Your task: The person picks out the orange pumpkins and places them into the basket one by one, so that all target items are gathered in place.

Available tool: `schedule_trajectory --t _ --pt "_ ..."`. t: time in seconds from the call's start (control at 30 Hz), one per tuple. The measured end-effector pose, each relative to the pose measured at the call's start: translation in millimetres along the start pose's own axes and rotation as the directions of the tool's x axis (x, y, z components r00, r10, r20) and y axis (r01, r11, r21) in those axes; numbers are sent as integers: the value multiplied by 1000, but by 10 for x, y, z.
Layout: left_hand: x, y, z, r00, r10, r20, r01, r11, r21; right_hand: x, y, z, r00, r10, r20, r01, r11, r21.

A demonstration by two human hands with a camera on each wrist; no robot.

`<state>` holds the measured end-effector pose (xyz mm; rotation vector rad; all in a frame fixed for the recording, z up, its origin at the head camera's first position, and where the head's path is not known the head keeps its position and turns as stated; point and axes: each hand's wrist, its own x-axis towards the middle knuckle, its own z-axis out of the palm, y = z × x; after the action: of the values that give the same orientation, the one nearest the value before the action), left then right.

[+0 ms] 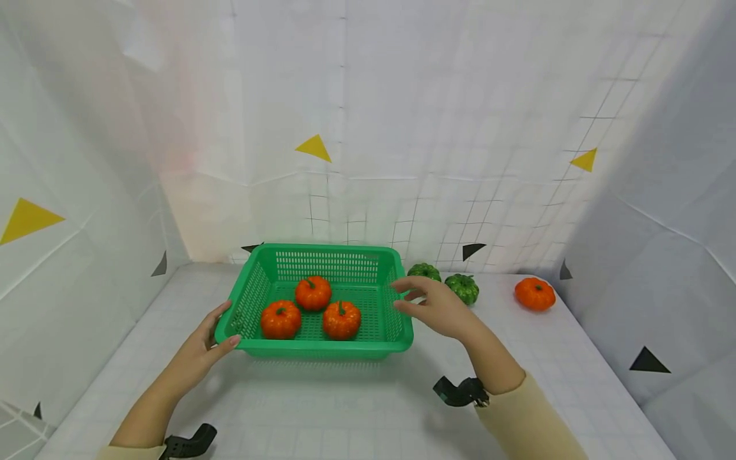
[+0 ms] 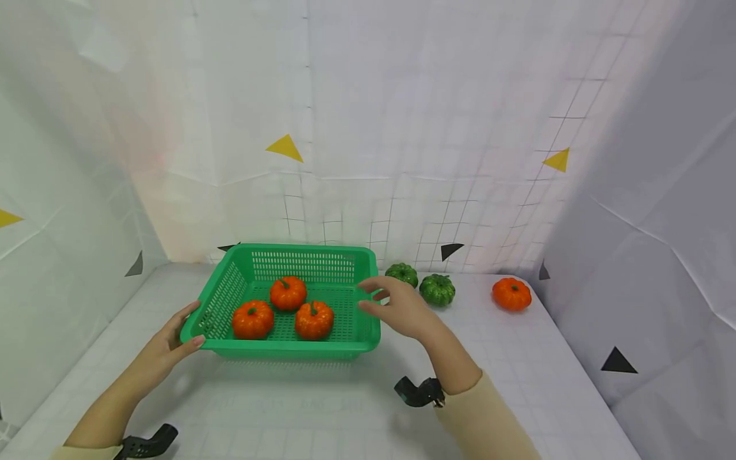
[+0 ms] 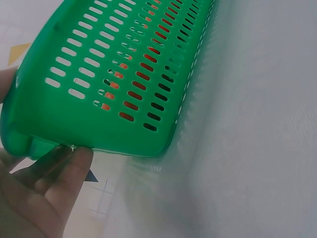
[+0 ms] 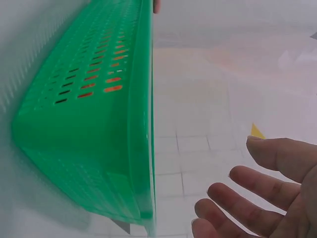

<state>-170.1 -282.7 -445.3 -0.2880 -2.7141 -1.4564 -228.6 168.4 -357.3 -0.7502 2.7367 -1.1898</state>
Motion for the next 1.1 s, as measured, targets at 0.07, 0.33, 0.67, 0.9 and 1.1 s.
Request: schedule_trajectory --t 0.07,0.33,0.67,0.9,1.1 --pt "-2 7 -1 1000 -2 -1 2 1000 -1 -34 32 -37 1000 8 -27 -8 1000 1" --pt "-1 -3 -10 1000 -3 -1 3 1000 2 -149 182 -139 995 37 -96 -40 999 -33" --pt "7 -16 4 1000 -10 2 10 1000 -9 -331 512 -234 957 59 -286 -84 994 -77" --pt "8 -37 0 1000 -5 0 5 1000 2 -435 808 -282 890 42 -453 -109 986 -123" --pt "13 -35 -5 1000 5 -3 -5 1000 -9 -515 1041 -328 836 84 -542 -160 983 -95"
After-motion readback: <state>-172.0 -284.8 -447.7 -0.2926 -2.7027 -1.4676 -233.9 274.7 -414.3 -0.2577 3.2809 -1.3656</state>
